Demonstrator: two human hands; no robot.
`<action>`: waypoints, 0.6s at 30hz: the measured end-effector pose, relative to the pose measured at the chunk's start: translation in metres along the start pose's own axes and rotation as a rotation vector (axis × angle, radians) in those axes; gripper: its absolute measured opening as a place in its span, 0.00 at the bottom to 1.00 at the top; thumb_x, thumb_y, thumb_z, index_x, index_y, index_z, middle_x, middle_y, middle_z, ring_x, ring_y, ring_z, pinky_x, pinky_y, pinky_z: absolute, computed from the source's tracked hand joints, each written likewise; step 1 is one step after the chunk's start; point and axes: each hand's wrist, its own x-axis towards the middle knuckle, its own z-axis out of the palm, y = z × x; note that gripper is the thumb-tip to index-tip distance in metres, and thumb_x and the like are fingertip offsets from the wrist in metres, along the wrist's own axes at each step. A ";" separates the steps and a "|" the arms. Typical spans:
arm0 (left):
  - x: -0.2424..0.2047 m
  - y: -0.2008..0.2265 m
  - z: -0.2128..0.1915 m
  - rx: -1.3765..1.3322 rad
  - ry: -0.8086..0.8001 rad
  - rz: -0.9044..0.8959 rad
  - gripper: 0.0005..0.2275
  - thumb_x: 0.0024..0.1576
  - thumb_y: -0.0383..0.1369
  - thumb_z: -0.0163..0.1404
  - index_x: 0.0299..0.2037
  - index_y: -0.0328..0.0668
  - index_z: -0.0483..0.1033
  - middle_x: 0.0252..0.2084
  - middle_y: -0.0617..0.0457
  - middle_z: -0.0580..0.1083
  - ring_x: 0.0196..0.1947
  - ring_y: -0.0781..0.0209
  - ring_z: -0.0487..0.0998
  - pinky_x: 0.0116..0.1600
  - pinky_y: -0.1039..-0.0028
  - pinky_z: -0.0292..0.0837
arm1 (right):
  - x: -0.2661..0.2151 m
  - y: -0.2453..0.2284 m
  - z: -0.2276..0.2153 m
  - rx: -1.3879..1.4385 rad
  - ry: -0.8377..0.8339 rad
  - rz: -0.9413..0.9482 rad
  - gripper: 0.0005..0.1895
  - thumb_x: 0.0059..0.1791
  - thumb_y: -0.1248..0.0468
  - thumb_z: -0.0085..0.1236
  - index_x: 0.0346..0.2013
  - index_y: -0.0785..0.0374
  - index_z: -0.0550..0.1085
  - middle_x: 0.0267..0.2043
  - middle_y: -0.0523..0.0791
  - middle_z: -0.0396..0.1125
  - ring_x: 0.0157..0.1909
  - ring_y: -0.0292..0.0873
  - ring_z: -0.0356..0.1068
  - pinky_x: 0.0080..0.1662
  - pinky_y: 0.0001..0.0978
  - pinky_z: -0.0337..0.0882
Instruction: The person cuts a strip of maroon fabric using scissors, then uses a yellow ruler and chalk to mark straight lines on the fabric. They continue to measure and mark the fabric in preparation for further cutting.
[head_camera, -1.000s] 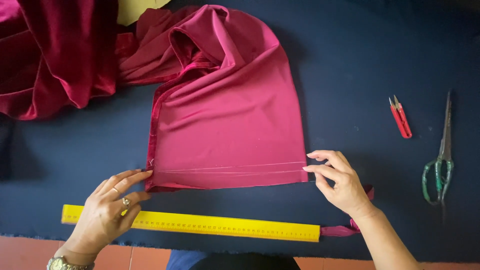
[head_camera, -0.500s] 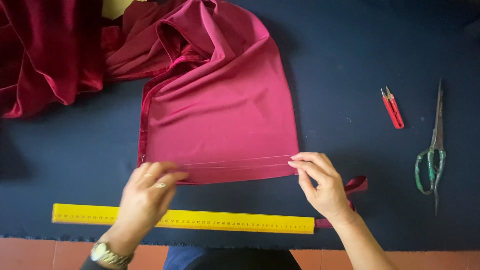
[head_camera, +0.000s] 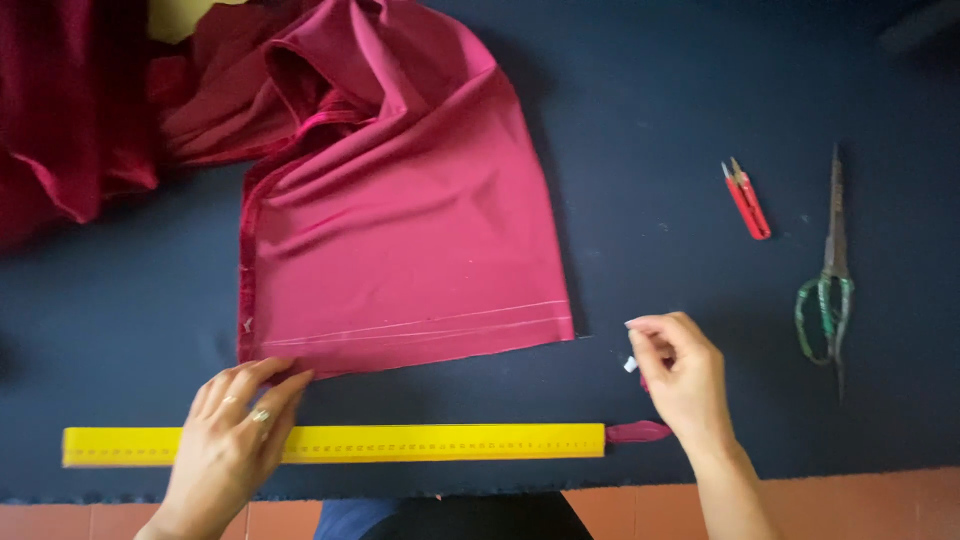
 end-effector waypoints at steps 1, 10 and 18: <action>-0.002 0.000 -0.002 -0.002 0.054 0.032 0.15 0.52 0.27 0.52 0.50 0.48 0.73 0.53 0.50 0.71 0.50 0.49 0.73 0.55 0.60 0.68 | -0.001 0.000 -0.001 -0.019 -0.062 0.068 0.04 0.48 0.68 0.54 0.35 0.61 0.77 0.34 0.42 0.70 0.30 0.36 0.70 0.35 0.24 0.70; -0.013 0.040 0.028 -0.090 -0.068 0.132 0.11 0.50 0.43 0.55 0.40 0.55 0.75 0.42 0.58 0.71 0.36 0.57 0.71 0.38 0.65 0.63 | -0.011 0.007 -0.010 -0.248 -0.253 0.367 0.08 0.44 0.60 0.62 0.35 0.58 0.76 0.37 0.41 0.69 0.30 0.36 0.71 0.37 0.26 0.74; -0.006 0.053 0.042 -0.098 -0.449 0.029 0.15 0.52 0.46 0.55 0.45 0.53 0.69 0.41 0.57 0.70 0.37 0.56 0.70 0.43 0.68 0.68 | -0.018 0.027 -0.003 -0.283 -0.248 0.331 0.06 0.44 0.61 0.63 0.32 0.57 0.75 0.38 0.41 0.67 0.29 0.35 0.70 0.39 0.26 0.77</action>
